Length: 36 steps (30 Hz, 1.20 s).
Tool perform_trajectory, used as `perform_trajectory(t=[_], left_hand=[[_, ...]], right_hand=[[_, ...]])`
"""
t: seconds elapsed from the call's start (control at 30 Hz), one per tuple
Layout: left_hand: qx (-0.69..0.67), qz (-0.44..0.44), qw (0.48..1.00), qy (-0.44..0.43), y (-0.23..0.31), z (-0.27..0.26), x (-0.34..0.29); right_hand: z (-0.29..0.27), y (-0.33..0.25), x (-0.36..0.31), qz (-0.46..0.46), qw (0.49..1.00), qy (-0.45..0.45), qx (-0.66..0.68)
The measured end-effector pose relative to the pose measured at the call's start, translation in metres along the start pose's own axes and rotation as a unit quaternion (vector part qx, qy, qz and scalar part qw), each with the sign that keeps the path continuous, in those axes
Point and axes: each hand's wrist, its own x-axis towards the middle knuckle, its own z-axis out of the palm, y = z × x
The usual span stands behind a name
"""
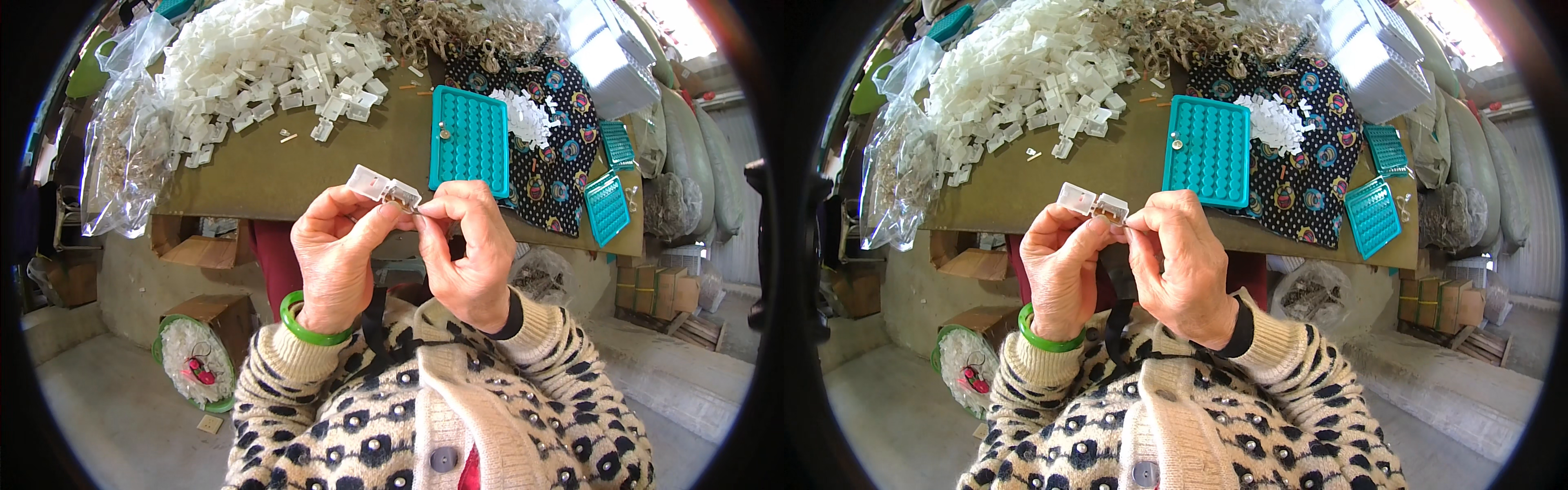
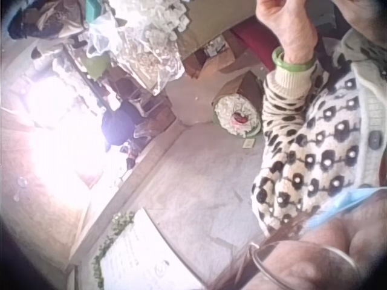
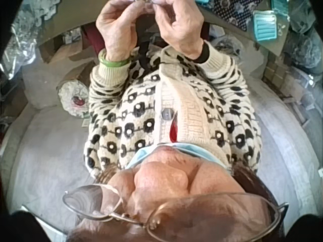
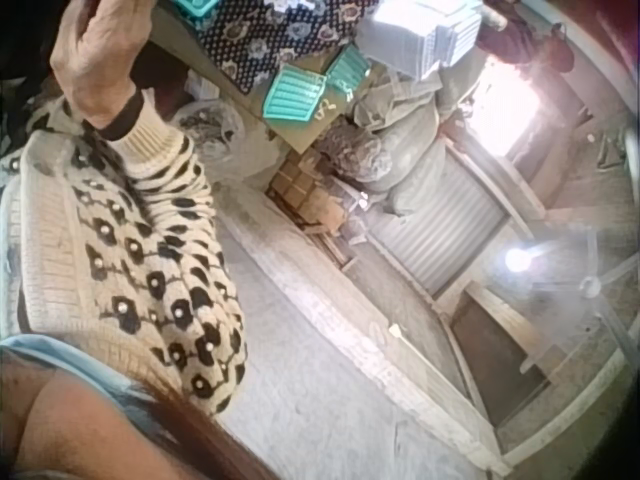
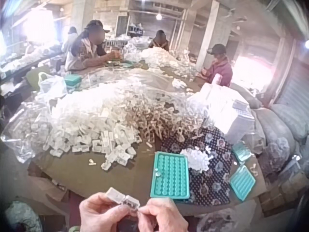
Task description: The person repeatedly picks small white plastic housings and metal pins from a table, inserts the pins into the housings, and places the assembled units into a teal tray. The person also moves a teal tray aside to access more parts and continues the assembly cycle.
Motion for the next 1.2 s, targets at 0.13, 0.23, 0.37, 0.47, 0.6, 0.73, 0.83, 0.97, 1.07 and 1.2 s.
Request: perform_trajectory(t=[0.13, 0.23, 0.37, 0.47, 0.6, 0.73, 0.83, 0.97, 1.07, 1.2], left_hand=[[0.105, 0.07, 0.991, 0.041, -0.007, 0.002, -0.002], [0.404, 0.399, 0.823, -0.018, -0.009, 0.002, 0.006], [0.147, 0.044, 0.986, 0.06, -0.001, 0.005, -0.005], [-0.057, -0.119, 0.991, 0.004, 0.01, 0.001, -0.001], [-0.142, -0.181, 0.973, -0.002, 0.013, -0.002, 0.001], [-0.067, -0.092, 0.994, 0.001, 0.01, -0.001, 0.001], [0.008, 0.002, 1.0, 0.002, 0.009, 0.003, -0.004], [-0.028, -0.026, 0.999, -0.037, 0.015, 0.001, -0.005], [-0.031, -0.041, 0.996, -0.073, 0.019, -0.005, -0.001], [-0.039, -0.124, 0.99, -0.046, 0.018, -0.011, -0.001]], right_hand=[[0.0, 0.004, -0.001, -0.029, 0.999, -0.014, -0.042], [0.001, 0.008, 0.0, -0.075, 0.994, -0.009, -0.073], [0.002, 0.011, 0.001, -0.069, 0.995, -0.013, -0.065], [0.003, 0.005, -0.002, 0.004, 1.0, -0.025, 0.001], [0.002, -0.004, -0.003, 0.182, 0.963, -0.052, 0.191], [-0.001, 0.001, 0.0, 0.374, 0.84, -0.084, 0.385], [-0.002, 0.004, 0.001, 0.431, 0.774, -0.088, 0.454], [-0.007, 0.001, 0.004, 0.351, 0.859, -0.116, 0.355], [-0.014, 0.018, 0.023, 0.102, 0.985, -0.079, 0.116], [-0.017, 0.059, 0.054, -0.08, 0.982, -0.047, -0.163]])
